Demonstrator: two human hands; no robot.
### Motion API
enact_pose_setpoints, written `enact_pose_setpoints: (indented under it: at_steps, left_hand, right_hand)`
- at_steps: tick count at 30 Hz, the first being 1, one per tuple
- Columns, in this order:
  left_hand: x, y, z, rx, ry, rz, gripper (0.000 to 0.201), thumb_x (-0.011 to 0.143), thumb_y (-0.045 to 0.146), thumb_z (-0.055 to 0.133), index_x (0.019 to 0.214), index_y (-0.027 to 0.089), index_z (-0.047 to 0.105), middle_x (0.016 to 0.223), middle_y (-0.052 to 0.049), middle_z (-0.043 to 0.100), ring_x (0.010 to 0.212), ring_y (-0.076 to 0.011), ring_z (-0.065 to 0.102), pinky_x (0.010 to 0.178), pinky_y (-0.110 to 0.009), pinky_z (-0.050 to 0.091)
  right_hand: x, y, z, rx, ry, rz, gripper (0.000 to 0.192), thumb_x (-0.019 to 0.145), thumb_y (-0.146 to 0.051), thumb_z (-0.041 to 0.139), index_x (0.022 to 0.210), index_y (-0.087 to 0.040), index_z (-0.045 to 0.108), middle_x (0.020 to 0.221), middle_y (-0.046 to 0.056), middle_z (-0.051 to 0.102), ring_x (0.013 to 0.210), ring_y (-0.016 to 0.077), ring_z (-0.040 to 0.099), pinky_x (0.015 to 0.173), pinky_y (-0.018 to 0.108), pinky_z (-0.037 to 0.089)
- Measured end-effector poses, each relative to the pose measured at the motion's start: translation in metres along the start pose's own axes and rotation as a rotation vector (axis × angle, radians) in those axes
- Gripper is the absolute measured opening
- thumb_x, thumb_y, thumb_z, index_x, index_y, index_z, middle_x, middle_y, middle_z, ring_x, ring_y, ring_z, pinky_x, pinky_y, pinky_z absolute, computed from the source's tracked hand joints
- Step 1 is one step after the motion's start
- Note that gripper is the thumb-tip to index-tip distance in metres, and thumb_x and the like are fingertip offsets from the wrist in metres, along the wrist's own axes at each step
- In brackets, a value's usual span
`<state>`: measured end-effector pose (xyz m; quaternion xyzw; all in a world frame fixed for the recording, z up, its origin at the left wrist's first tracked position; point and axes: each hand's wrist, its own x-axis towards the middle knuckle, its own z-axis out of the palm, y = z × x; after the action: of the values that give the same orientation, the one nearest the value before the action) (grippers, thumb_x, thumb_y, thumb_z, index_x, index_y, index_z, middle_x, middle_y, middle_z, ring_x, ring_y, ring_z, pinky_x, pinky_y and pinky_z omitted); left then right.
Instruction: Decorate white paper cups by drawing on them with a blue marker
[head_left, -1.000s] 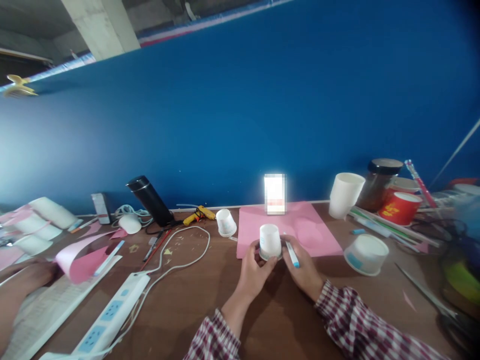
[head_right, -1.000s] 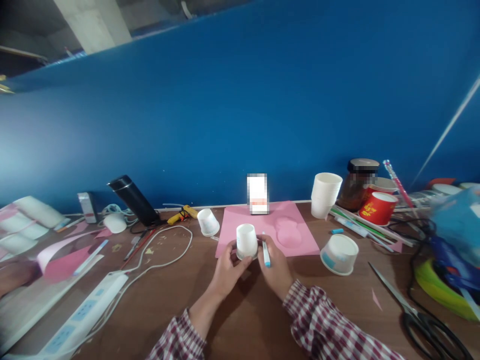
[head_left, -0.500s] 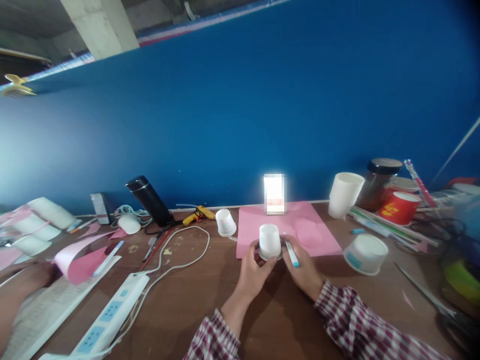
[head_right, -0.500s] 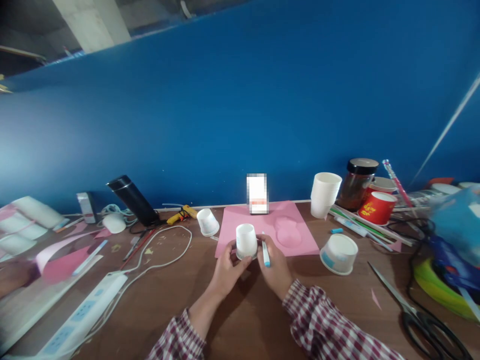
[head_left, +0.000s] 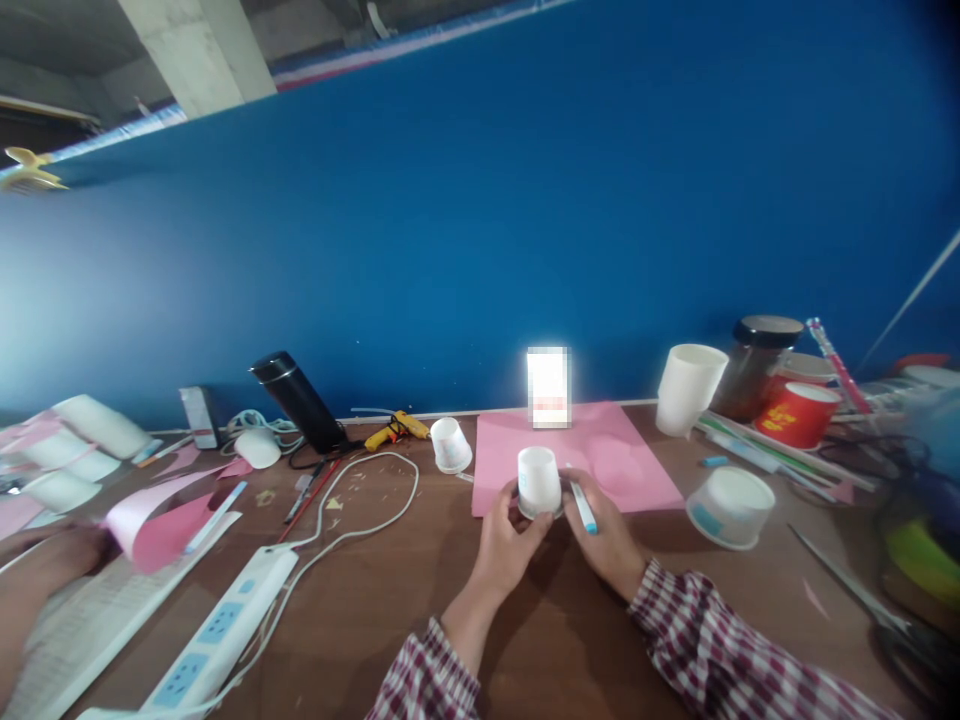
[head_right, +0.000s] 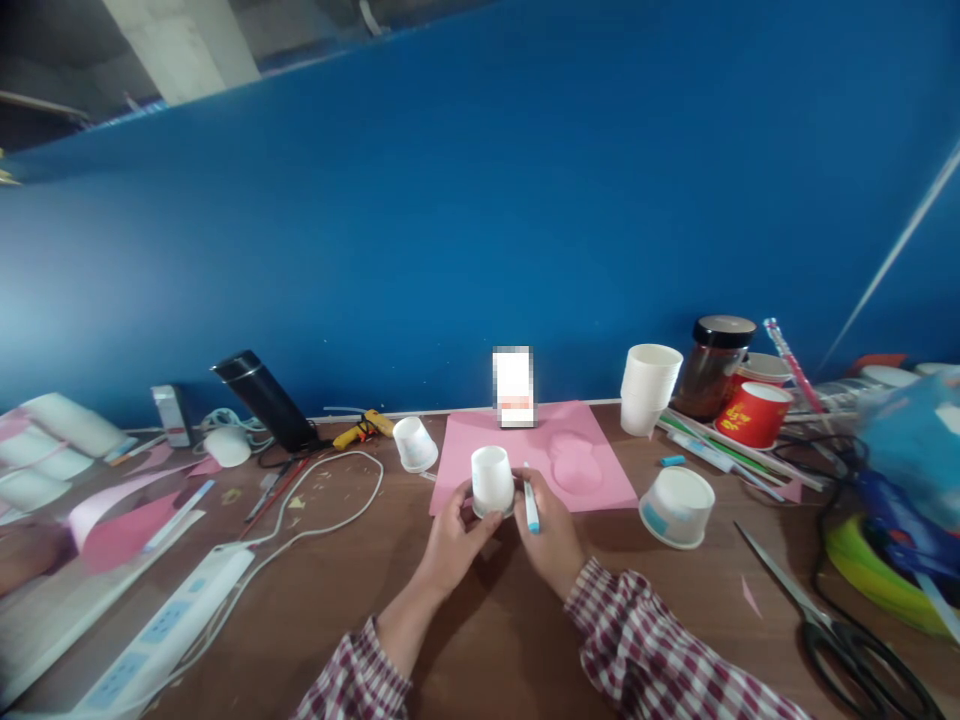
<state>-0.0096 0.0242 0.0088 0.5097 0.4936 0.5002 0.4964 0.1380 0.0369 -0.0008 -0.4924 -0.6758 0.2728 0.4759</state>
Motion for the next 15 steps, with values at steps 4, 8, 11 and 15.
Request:
enact_pose_setpoints:
  at_steps: [4,8,11,15]
  left_hand:
    - [0.0001,-0.0002,-0.0006,0.019,-0.003,0.007,0.06,0.069,0.029,0.074,0.121,0.012,0.049,0.117,-0.017,0.061,0.102,-0.0268,0.062,0.086,-0.039,0.052]
    - [0.0001,-0.0004,-0.0008,0.043,0.004,0.015,0.059,0.07,0.03,0.073,0.121,0.012,0.049,0.116,-0.016,0.061,0.103,-0.0266,0.062,0.086,-0.039,0.052]
    - [0.0001,-0.0007,-0.0004,0.031,0.003,0.018,0.059,0.069,0.03,0.073,0.12,0.013,0.05,0.116,-0.016,0.061,0.102,-0.0265,0.062,0.085,-0.039,0.053]
    - [0.0001,-0.0021,-0.0004,0.033,-0.015,0.022,0.06,0.07,0.028,0.073,0.122,0.014,0.047,0.114,-0.014,0.062,0.102,-0.0255,0.062,0.086,-0.038,0.052]
  right_hand:
    - [0.0003,-0.0002,0.0,0.004,-0.007,0.01,0.023,0.091,-0.027,0.039,0.111,-0.02,0.049,0.103,0.008,0.064,0.094,0.021,0.063,0.086,0.038,0.051]
    - [0.0001,-0.0024,-0.001,0.01,-0.004,0.012,0.024,0.09,-0.027,0.039,0.111,-0.019,0.049,0.104,0.008,0.064,0.095,0.0215,0.063,0.085,0.038,0.051]
    - [-0.0003,-0.0034,-0.0012,0.016,-0.005,0.011,0.023,0.09,-0.026,0.04,0.11,-0.02,0.049,0.105,0.008,0.064,0.096,0.0213,0.063,0.086,0.038,0.051]
    - [-0.0002,-0.002,-0.0006,0.02,-0.009,0.013,0.024,0.09,-0.026,0.04,0.111,-0.02,0.049,0.105,0.008,0.064,0.096,0.0207,0.063,0.088,0.038,0.05]
